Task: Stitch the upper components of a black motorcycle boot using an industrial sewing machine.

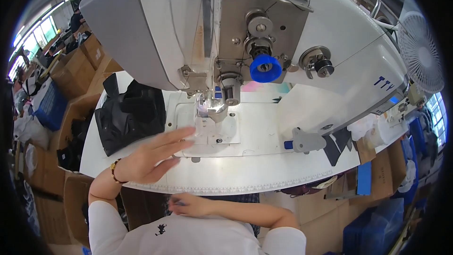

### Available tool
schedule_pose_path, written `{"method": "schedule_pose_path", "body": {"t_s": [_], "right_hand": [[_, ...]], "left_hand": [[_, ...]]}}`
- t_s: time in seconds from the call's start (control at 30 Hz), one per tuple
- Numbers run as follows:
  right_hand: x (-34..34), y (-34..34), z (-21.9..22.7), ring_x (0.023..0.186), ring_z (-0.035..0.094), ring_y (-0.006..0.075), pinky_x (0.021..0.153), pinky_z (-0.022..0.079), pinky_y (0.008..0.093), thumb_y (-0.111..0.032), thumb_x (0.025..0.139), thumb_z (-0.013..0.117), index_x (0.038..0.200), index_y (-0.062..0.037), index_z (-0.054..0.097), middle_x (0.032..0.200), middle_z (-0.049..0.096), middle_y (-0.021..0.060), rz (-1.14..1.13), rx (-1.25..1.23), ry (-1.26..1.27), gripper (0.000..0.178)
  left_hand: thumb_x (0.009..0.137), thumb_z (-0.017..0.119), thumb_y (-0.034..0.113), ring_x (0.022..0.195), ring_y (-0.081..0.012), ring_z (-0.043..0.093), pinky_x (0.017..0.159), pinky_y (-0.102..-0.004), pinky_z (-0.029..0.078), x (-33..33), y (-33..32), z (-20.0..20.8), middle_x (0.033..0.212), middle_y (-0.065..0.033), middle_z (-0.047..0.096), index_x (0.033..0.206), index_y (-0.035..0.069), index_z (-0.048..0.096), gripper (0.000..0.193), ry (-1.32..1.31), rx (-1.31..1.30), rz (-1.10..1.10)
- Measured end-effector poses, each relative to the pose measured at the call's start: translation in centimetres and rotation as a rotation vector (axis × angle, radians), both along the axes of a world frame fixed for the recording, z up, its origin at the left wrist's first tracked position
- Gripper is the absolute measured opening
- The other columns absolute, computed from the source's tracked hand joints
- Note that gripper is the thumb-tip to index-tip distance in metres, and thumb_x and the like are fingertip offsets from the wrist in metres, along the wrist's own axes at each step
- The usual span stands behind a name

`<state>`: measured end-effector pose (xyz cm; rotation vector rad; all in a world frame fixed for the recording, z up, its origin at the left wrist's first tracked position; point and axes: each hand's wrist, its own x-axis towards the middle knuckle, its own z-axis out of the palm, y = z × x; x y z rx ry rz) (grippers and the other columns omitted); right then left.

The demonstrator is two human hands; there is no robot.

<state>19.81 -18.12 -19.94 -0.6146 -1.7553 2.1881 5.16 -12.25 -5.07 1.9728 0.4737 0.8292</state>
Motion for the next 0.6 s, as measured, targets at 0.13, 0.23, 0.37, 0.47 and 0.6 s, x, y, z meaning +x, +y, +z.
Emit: {"method": "schedule_pose_path", "body": {"t_s": [0.13, 0.23, 0.37, 0.47, 0.6], "right_hand": [[8.8, 3.0, 0.2, 0.051, 0.041, 0.0039, 0.04, 0.033, 0.0197, -0.016, 0.072, 0.062, 0.078, -0.0109, 0.049, 0.065, 0.05, -0.0022, -0.415, -0.334, 0.204, 0.015], [12.6, 3.9, 3.4, 0.04, 0.041, 0.0081, 0.032, 0.028, 0.0181, -0.015, 0.079, 0.06, 0.08, -0.0071, 0.047, 0.067, 0.055, 0.0095, -0.7, -0.17, 0.507, 0.015], [13.4, 4.5, 6.2, 0.049, 0.053, 0.0113, 0.037, 0.038, 0.0199, -0.022, 0.084, 0.053, 0.104, 0.0004, 0.047, 0.081, 0.059, 0.0147, -0.63, 0.227, 0.172, 0.031], [13.4, 5.6, 6.6, 0.051, 0.053, 0.0109, 0.043, 0.042, 0.0207, -0.025, 0.088, 0.045, 0.111, 0.0015, 0.045, 0.079, 0.059, 0.0098, -0.968, 0.547, 0.059, 0.035], [12.3, 5.8, 9.9, 0.047, 0.049, 0.0156, 0.049, 0.041, 0.0265, -0.026, 0.086, 0.047, 0.098, 0.0002, 0.051, 0.066, 0.054, 0.009, -0.882, 0.688, -0.183, 0.029]], "left_hand": [[0.071, 0.065, 0.009, 0.084, -0.0198, 0.055, 0.095, -0.0443, 0.026, -1.6, 1.1, -1.8, 0.081, -0.0061, 0.057, 0.096, 0.005, 0.061, 0.025, 0.568, 0.787, 0.327], [0.07, 0.066, 0.013, 0.059, -0.0123, 0.049, 0.089, -0.0375, 0.032, -1.7, 1.2, -0.5, 0.061, 0.0005, 0.052, 0.082, 0.01, 0.065, 0.013, 0.443, 0.607, 0.226], [0.069, 0.066, 0.011, 0.049, -0.012, 0.04, 0.079, -0.0289, 0.033, 0.4, 1.7, 0.9, 0.053, -0.0003, 0.045, 0.073, 0.009, 0.066, 0.004, 0.226, 0.496, 0.476], [0.066, 0.066, 0.003, 0.054, -0.0113, 0.038, 0.069, -0.027, 0.031, 2.1, 1.9, 2.1, 0.053, 0.0008, 0.041, 0.073, 0.007, 0.065, 0.008, 0.264, 0.529, 0.558], [0.067, 0.067, 0.006, 0.055, -0.0098, 0.037, 0.077, -0.0308, 0.026, 3.6, 1.9, 2.0, 0.053, 0.0032, 0.037, 0.072, 0.009, 0.066, 0.006, 0.338, 0.58, 0.667]]}}
